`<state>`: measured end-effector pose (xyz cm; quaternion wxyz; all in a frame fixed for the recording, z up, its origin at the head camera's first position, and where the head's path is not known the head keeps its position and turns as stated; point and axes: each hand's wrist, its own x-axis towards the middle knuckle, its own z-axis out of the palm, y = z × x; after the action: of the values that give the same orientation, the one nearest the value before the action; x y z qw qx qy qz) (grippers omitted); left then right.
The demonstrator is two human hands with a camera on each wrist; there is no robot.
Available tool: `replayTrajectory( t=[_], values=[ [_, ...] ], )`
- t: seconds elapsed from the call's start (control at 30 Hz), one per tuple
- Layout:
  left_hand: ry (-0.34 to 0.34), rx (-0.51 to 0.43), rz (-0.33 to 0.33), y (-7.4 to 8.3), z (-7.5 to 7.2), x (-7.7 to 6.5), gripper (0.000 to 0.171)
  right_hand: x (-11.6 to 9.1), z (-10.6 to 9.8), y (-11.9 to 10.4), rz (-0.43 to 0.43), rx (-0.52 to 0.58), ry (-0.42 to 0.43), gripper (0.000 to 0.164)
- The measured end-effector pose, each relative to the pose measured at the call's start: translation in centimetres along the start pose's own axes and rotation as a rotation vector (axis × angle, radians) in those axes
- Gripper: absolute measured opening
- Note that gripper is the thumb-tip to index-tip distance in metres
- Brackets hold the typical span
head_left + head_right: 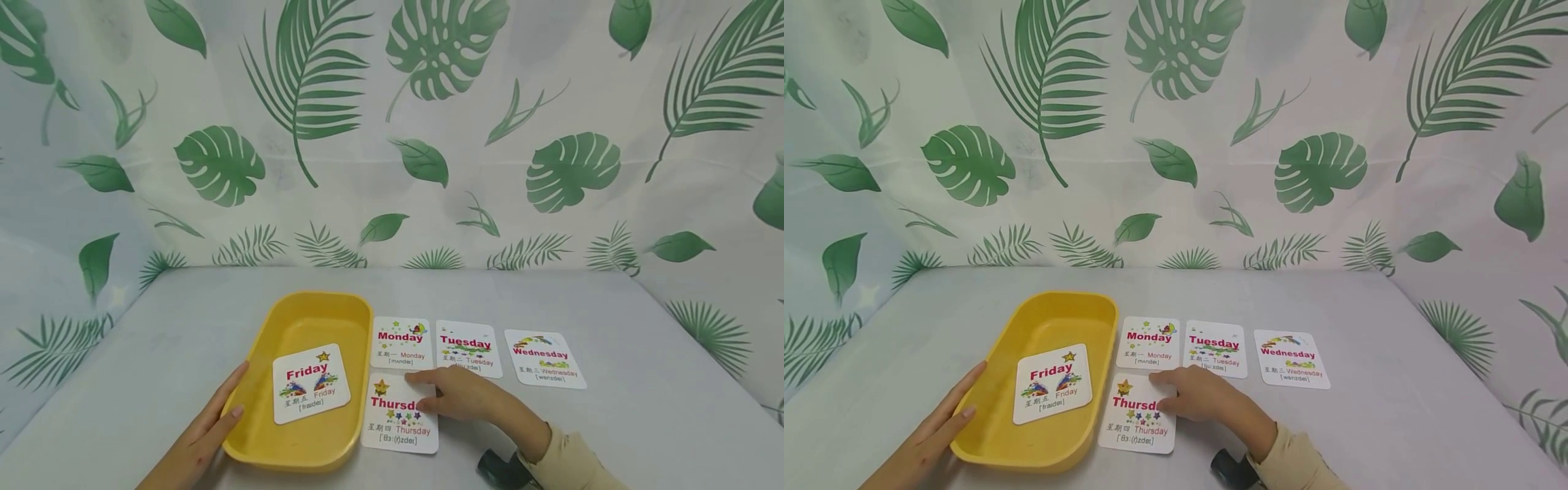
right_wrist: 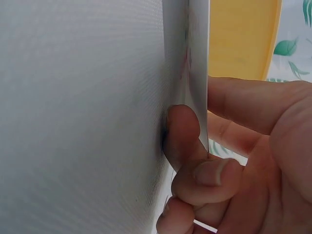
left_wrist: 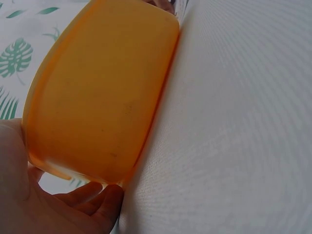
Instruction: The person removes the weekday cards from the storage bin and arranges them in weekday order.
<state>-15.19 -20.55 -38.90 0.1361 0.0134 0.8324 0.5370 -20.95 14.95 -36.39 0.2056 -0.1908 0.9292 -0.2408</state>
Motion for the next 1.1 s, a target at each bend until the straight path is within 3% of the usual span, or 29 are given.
replayTrajectory(
  t=[0.47, 0.8, 1.1],
  values=[
    [0.010, 0.062, 0.013, -0.36, -0.16, 0.03, 0.056, 0.09, 0.16, -0.22, 0.009, -0.020, 0.005, 0.044],
    [0.009, 0.050, -0.024, 0.03, -0.03, -0.06, 0.060, 0.05, 0.36, -0.32, 0.055, -0.056, 0.023, 0.045],
    [-0.004, 0.003, 0.001, 0.11, -0.03, 0.03, 0.059, -0.12, 0.18, -0.59, 0.065, -0.058, 0.033, 0.045]
  ],
)
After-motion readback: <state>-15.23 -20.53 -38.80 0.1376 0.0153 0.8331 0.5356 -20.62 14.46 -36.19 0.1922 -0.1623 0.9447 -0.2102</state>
